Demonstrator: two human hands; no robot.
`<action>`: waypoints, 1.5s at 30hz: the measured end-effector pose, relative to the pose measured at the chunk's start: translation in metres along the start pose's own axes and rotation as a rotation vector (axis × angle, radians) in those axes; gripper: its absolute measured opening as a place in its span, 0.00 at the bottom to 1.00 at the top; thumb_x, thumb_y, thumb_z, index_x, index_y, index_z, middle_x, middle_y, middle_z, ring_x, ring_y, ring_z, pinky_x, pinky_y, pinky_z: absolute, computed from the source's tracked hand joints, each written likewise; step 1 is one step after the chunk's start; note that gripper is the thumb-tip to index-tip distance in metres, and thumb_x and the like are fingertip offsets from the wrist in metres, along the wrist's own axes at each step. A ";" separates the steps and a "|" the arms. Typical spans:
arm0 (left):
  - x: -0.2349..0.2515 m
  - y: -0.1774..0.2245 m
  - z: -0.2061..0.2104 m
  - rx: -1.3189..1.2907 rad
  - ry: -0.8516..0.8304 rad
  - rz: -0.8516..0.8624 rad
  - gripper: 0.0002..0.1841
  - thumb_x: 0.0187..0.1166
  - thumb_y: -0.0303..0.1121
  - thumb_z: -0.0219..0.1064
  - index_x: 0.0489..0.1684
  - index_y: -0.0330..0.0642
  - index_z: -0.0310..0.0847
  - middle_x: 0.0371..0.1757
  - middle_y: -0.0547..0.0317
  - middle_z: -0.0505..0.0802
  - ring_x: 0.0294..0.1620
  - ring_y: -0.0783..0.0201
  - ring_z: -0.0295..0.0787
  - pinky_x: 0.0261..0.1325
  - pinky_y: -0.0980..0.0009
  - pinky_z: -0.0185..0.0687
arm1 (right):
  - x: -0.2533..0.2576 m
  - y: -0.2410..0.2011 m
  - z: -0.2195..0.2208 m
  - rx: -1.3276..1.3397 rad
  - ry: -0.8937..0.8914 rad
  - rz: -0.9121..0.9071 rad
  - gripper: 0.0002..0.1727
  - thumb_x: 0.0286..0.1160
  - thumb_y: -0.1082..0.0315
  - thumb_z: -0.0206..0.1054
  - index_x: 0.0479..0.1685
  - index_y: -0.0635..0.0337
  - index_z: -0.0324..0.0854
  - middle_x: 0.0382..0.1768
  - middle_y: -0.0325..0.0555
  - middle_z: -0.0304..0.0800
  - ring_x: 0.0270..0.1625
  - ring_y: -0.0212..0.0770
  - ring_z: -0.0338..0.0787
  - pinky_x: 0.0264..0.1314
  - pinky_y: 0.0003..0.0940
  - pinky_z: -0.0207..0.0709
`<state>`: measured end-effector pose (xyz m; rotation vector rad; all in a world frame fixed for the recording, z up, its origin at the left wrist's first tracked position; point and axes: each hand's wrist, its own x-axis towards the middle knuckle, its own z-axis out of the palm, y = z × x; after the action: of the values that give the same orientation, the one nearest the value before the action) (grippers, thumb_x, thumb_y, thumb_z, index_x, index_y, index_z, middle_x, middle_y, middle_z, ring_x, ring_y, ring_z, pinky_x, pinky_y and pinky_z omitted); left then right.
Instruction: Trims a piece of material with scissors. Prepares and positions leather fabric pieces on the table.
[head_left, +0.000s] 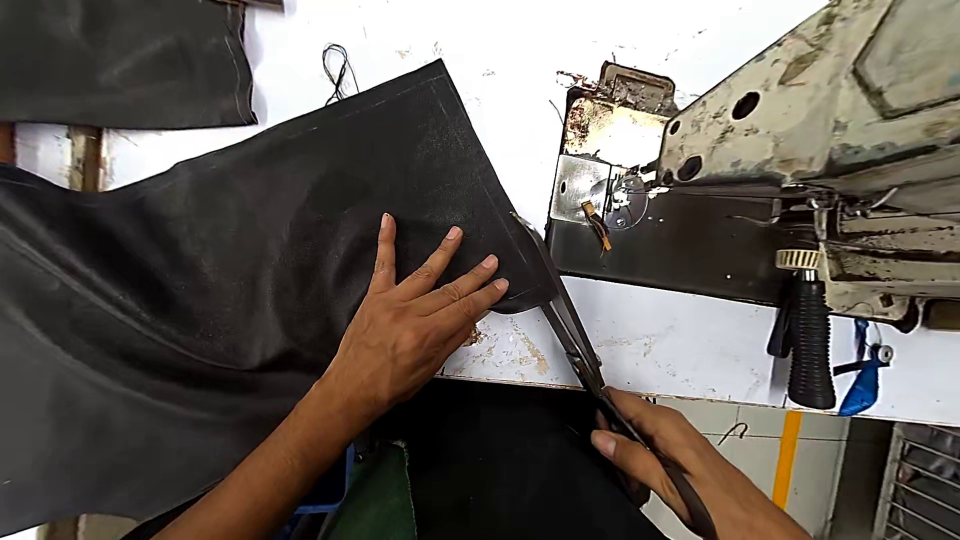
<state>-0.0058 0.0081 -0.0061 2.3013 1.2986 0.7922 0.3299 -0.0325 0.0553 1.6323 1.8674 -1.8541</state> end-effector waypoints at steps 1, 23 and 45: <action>0.000 0.000 0.000 -0.005 0.003 0.000 0.19 0.89 0.37 0.57 0.73 0.54 0.87 0.79 0.66 0.86 0.91 0.45 0.64 0.86 0.17 0.30 | 0.001 -0.001 0.000 -0.003 -0.004 0.001 0.29 0.80 0.30 0.56 0.42 0.46 0.81 0.26 0.32 0.78 0.25 0.30 0.80 0.24 0.30 0.74; 0.001 0.001 0.000 -0.019 0.011 -0.004 0.19 0.88 0.35 0.59 0.72 0.53 0.88 0.78 0.66 0.86 0.91 0.46 0.63 0.88 0.19 0.31 | -0.009 -0.020 0.003 -0.101 0.115 -0.057 0.21 0.82 0.52 0.68 0.26 0.59 0.83 0.17 0.40 0.78 0.19 0.30 0.75 0.20 0.31 0.65; -0.006 -0.001 0.001 -0.151 0.065 -0.018 0.19 0.90 0.35 0.56 0.74 0.58 0.86 0.80 0.73 0.85 0.93 0.51 0.60 0.88 0.18 0.33 | 0.046 -0.064 -0.009 -0.119 0.066 0.011 0.23 0.86 0.48 0.61 0.32 0.59 0.80 0.19 0.41 0.77 0.20 0.35 0.79 0.21 0.36 0.71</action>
<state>-0.0081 0.0036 -0.0087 2.1596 1.2399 0.9334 0.2725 0.0193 0.0717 1.6805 1.9485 -1.6694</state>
